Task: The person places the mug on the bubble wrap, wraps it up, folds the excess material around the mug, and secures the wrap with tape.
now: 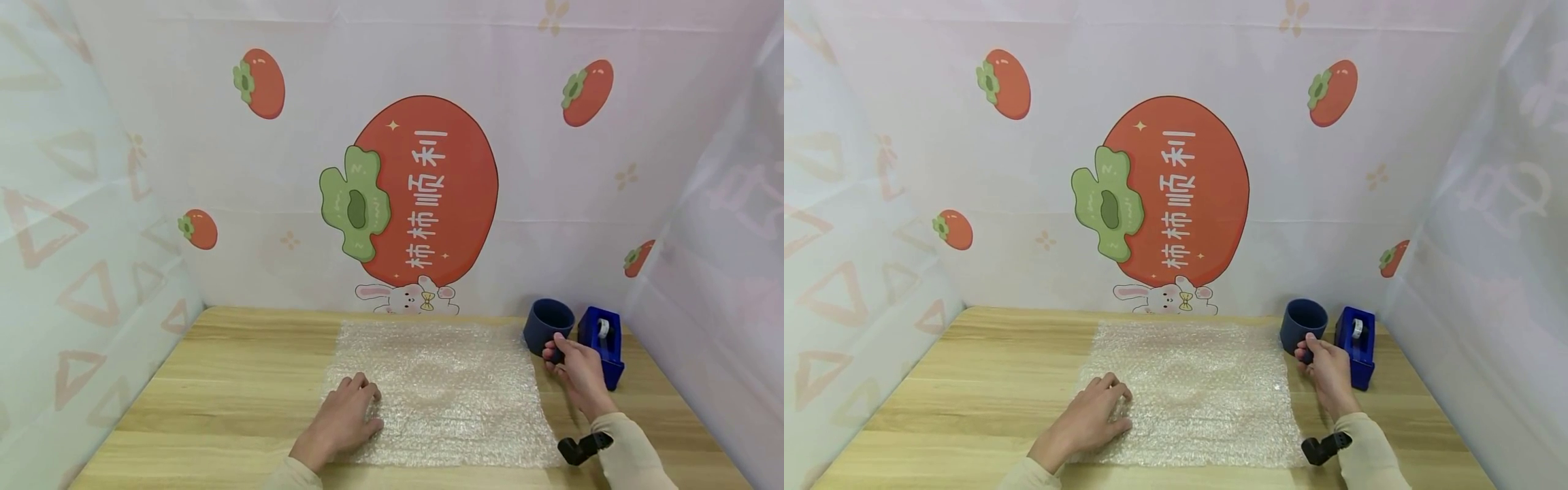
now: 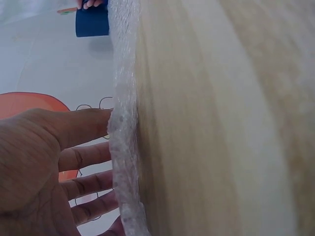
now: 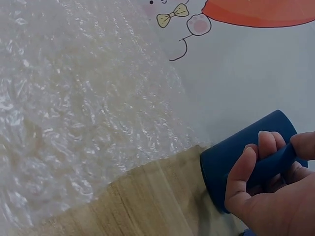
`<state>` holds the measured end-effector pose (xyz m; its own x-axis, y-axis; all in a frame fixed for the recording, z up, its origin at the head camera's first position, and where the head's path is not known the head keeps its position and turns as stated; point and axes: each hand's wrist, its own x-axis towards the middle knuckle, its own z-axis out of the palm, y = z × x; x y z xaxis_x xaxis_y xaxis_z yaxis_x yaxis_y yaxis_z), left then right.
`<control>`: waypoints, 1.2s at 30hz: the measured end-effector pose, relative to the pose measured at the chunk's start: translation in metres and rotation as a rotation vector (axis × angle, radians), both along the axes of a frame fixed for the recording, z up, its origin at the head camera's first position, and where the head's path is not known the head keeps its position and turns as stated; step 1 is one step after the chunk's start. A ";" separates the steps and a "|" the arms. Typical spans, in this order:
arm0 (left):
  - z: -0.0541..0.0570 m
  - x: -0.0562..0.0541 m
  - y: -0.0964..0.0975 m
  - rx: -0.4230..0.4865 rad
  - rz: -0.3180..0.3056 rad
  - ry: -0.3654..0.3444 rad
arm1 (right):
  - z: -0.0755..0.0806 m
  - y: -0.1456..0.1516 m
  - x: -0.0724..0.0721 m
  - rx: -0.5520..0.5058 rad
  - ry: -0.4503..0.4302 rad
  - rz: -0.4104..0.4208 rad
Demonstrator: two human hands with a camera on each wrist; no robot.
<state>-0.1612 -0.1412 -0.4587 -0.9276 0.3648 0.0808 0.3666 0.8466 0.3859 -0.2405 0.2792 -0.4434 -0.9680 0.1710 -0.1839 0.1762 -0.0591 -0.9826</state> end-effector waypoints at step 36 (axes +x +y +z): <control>0.000 0.000 0.000 0.004 -0.002 0.010 | 0.043 -0.040 0.031 -0.015 0.101 0.093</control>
